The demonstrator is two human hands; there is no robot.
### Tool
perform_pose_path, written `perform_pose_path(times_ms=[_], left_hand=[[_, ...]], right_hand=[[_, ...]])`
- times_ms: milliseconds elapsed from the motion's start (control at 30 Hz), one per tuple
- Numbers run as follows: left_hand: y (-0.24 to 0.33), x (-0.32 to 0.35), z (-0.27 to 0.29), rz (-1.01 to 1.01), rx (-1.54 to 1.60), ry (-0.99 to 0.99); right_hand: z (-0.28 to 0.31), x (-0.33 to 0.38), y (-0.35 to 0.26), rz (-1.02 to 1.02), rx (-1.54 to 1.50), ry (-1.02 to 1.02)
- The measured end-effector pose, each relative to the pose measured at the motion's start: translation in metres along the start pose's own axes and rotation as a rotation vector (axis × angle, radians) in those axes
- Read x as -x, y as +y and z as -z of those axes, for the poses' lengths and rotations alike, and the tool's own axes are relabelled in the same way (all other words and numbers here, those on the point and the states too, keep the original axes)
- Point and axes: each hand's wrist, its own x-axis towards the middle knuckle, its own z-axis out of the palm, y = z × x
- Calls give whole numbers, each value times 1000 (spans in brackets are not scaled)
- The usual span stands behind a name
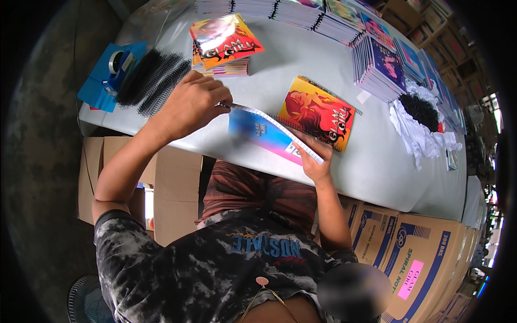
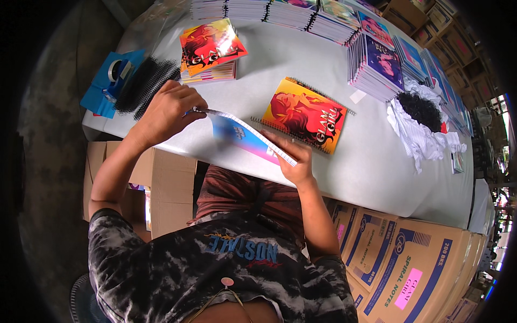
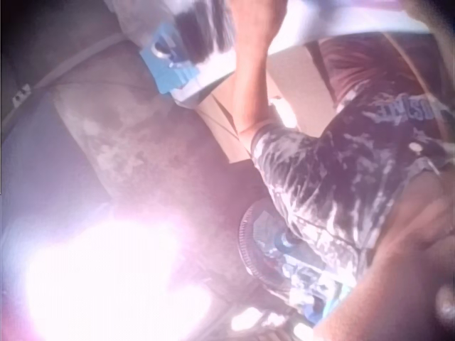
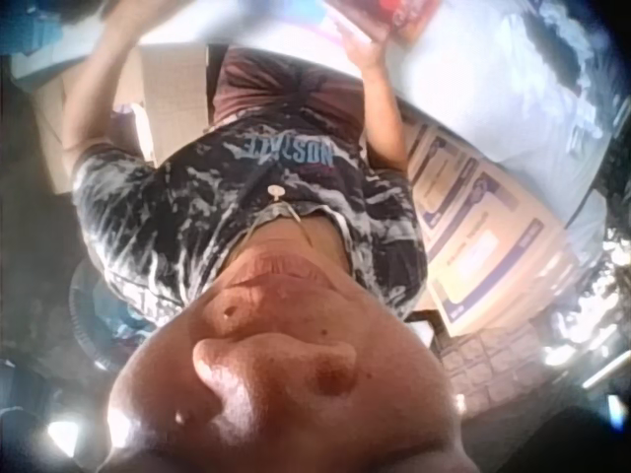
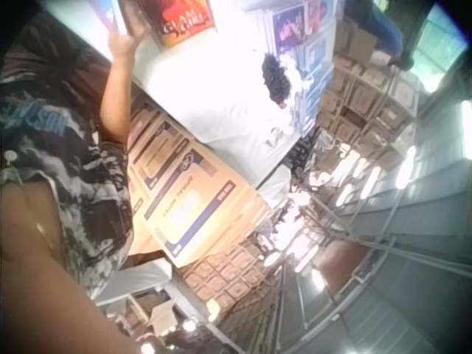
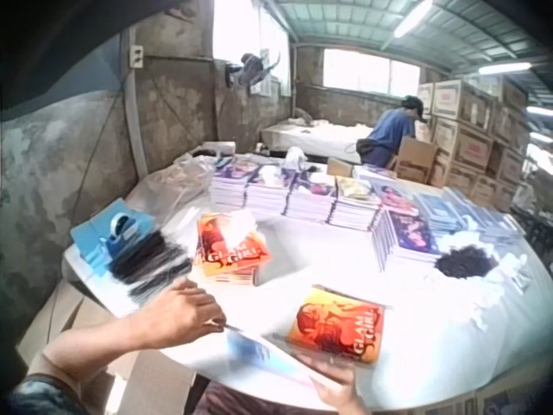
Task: The person assembles spiral-bound notebooks by inserting metal spirals into the punched holes of the covers and pages. They use pliers to secure the spirals and repeatedly flip through the pages to check alignment. The person also retrieves notebooks from a cardboard box and stacks them on the table.
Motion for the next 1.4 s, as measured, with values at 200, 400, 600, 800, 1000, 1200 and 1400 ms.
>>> perform_pose_path(times_ms=[200,400,600,800,1000,1200,1400], left_hand=[[7,8,-60,119,-293,618],[-6,14,-90,-63,-516,938],[8,65,-173,-154,-459,332],[-18,13,-118,61,-106,1002],[-1,-1,-93,-155,-245,1202],[16,60,-154,-200,-225,718],[17,9,-106,-112,-154,1026]], right_hand=[[-6,8,-3,104,101,59],[-15,14,-8,167,133,89],[-27,12,-6,240,102,134],[-31,14,-18,210,45,69],[-24,15,-13,235,78,62],[-29,12,-4,299,86,105],[-36,10,-14,265,28,61]])
